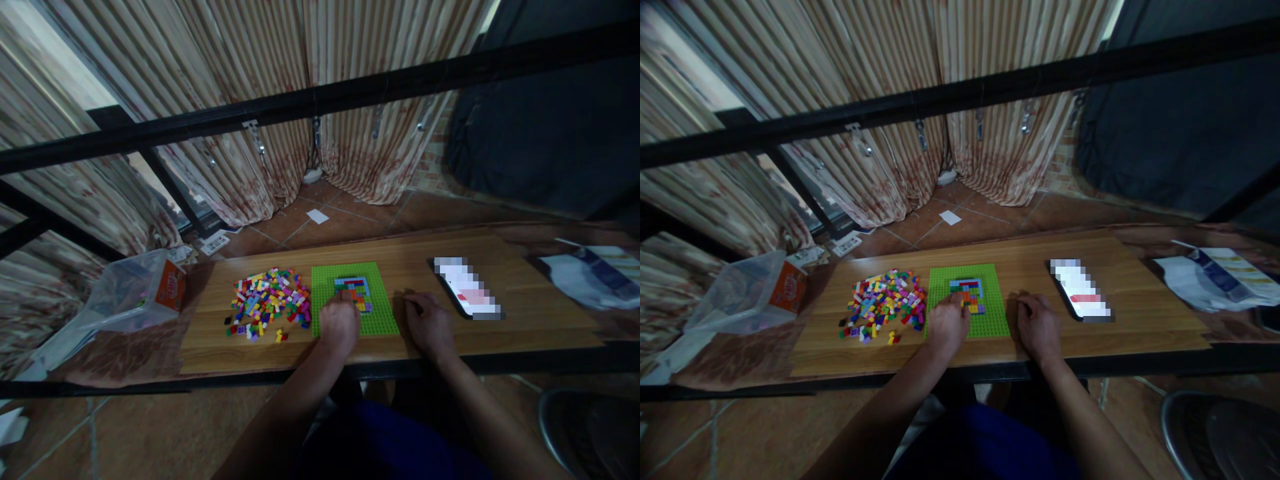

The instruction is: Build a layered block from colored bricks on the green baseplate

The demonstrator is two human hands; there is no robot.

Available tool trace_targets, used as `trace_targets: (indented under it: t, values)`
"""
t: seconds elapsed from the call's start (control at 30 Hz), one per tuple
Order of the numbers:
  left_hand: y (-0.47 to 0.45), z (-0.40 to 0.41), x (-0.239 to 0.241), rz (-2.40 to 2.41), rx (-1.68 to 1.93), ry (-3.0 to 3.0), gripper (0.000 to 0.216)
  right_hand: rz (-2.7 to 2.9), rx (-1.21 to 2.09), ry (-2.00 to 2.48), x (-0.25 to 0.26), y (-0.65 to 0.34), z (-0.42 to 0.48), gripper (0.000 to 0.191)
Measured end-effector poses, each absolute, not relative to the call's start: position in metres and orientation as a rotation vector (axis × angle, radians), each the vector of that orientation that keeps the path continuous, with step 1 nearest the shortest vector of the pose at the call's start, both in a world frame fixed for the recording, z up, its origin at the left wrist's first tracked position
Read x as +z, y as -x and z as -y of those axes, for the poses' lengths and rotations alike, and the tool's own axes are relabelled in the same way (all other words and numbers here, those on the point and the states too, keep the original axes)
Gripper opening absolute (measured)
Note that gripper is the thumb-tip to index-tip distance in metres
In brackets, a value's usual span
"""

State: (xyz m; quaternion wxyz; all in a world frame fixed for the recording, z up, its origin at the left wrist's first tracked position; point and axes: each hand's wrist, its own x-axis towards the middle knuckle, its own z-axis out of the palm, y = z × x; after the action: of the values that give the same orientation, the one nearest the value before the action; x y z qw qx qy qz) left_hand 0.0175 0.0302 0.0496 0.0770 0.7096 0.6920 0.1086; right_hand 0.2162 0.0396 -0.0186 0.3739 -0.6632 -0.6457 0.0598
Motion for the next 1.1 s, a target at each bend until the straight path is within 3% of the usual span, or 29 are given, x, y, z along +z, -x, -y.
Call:
trace_targets:
  t: [0.3, 0.67, 0.83, 1.1]
  values:
    - [-0.012, -0.031, 0.052, -2.055, 0.260, -2.114, 0.021, 1.644, 0.133, 1.671, -0.019, -0.215, -0.039, 0.030]
    - [0.007, -0.005, 0.032, -2.008, 0.604, -2.324, 0.041, 1.648, 0.139, 1.693, -0.016, -0.215, -0.038, 0.029]
    - [0.007, 0.004, 0.031, -2.035, 0.521, -2.405, 0.058, 1.644, 0.156, 1.684, -0.015, -0.215, -0.038, 0.029]
    - [0.003, 0.002, 0.021, -2.008, 0.402, -2.488, 0.055, 1.653, 0.133, 1.688, -0.018, -0.216, -0.038, 0.029]
